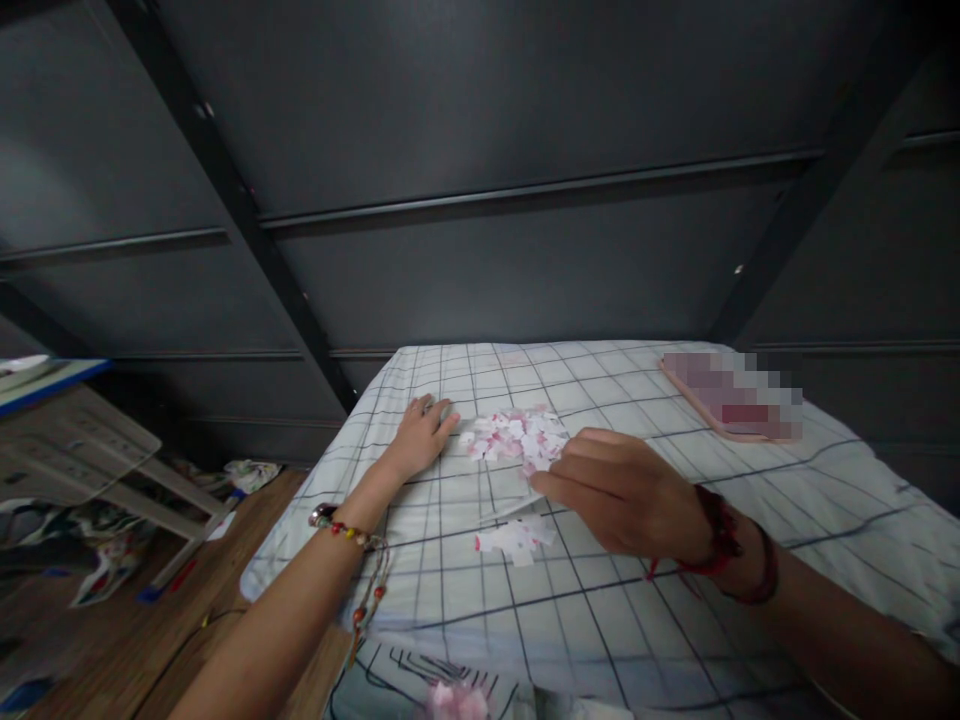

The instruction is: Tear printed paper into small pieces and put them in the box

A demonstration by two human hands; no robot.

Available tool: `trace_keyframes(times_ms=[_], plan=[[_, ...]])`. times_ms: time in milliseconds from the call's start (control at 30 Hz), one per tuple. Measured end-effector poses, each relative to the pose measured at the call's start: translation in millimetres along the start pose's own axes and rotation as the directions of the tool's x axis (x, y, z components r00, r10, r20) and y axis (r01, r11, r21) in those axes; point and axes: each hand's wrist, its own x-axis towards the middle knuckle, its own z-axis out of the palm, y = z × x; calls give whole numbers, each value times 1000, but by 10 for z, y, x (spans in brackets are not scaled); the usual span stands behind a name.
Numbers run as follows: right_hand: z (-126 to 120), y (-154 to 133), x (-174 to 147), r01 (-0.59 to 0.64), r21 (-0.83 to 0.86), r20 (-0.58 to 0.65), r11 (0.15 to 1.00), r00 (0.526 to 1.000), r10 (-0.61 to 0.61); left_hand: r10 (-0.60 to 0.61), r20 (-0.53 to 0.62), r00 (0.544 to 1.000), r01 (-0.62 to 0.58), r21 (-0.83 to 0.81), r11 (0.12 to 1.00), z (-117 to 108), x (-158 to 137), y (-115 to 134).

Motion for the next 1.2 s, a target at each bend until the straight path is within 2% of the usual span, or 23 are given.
trace_keyframes(times_ms=[100,233,367,500,733,833,1000,1200], plan=[[-28,-16,-1,-8,16,8,1000,1000,7,0,3,1000,0,1,1000,-1,2,-1],[-99,18,-23,-32,-4,-45,999,998,32,-4,3,1000,4,8,1000,10,6,-16],[-146,79,-35,-120,-61,-91,991,989,114,-9,-8,1000,9,-1,1000,16,3,-24],[-200,142,-53,-197,-93,-30,976,980,195,-10,-7,1000,10,-11,1000,14,3,-24],[-396,302,-159,-184,-58,109,981,976,189,-1,-13,1000,0,-18,1000,-4,-6,-7],[-440,366,-203,-171,-66,129,983,976,178,-2,-8,1000,2,-6,1000,-4,-8,1],[-428,425,-244,-189,-26,181,982,965,190,6,-14,1000,-6,-4,1000,6,0,2],[-349,511,-343,-243,-157,175,957,947,269,3,-24,1000,-4,-38,999,24,-1,-24]])
